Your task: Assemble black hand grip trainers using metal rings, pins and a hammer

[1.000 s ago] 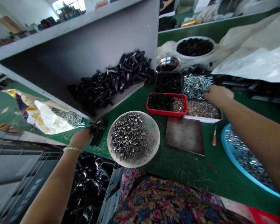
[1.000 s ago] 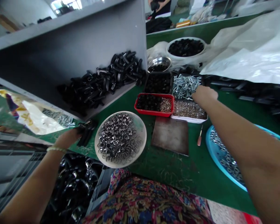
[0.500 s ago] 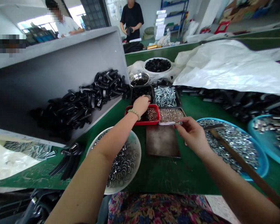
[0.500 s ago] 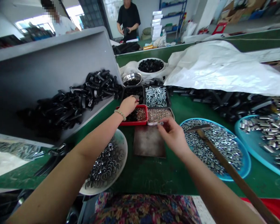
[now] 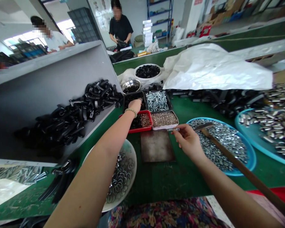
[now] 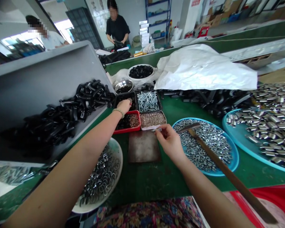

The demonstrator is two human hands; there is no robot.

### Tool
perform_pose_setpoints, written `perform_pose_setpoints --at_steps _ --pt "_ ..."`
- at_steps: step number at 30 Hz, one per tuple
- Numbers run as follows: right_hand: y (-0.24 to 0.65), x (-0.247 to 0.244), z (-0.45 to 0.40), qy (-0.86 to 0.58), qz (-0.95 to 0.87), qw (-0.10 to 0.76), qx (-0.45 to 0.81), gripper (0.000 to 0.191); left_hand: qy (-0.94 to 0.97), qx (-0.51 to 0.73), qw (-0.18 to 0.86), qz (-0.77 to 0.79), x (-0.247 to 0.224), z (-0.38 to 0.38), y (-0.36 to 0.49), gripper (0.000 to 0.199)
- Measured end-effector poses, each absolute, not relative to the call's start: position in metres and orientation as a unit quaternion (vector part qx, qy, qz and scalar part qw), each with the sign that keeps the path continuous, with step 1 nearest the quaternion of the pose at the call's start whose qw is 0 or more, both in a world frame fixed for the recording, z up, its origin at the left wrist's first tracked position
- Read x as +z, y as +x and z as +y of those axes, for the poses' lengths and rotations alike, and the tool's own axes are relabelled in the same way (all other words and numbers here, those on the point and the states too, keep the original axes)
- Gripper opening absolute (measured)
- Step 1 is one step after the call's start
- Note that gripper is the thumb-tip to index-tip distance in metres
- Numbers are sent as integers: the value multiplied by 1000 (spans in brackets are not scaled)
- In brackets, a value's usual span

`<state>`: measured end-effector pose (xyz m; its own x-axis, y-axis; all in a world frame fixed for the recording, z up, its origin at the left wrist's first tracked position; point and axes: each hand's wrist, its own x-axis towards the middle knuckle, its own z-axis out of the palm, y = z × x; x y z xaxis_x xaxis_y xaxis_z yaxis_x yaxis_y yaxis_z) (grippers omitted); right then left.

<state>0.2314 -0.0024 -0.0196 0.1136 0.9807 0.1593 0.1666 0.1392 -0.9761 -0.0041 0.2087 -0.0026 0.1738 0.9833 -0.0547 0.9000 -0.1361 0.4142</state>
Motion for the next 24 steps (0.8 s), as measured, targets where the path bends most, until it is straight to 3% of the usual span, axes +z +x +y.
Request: perform_pose_setpoints --at_steps 6,11,13,15,17,20,24 --pt "219 -15 -4 -501 -578 538 353 18 700 152 231 658 10 198 -11 21" --pt "218 -9 -10 -512 -601 555 261 15 679 254 294 623 33 157 8 27" --pt "215 -6 -9 -508 -611 573 200 14 657 299 393 570 35 118 19 27" --pt "208 -2 -7 -495 -627 583 148 12 539 373 605 452 33 72 29 25" --pt "201 -1 -8 -472 -653 580 125 9 407 414 723 374 27 32 35 22" --pt "197 -4 -14 -433 -700 557 113 6 292 458 764 347 16 -6 40 20" --pt "204 -18 -28 -414 -773 480 27 9 313 475 754 328 4 -27 44 32"
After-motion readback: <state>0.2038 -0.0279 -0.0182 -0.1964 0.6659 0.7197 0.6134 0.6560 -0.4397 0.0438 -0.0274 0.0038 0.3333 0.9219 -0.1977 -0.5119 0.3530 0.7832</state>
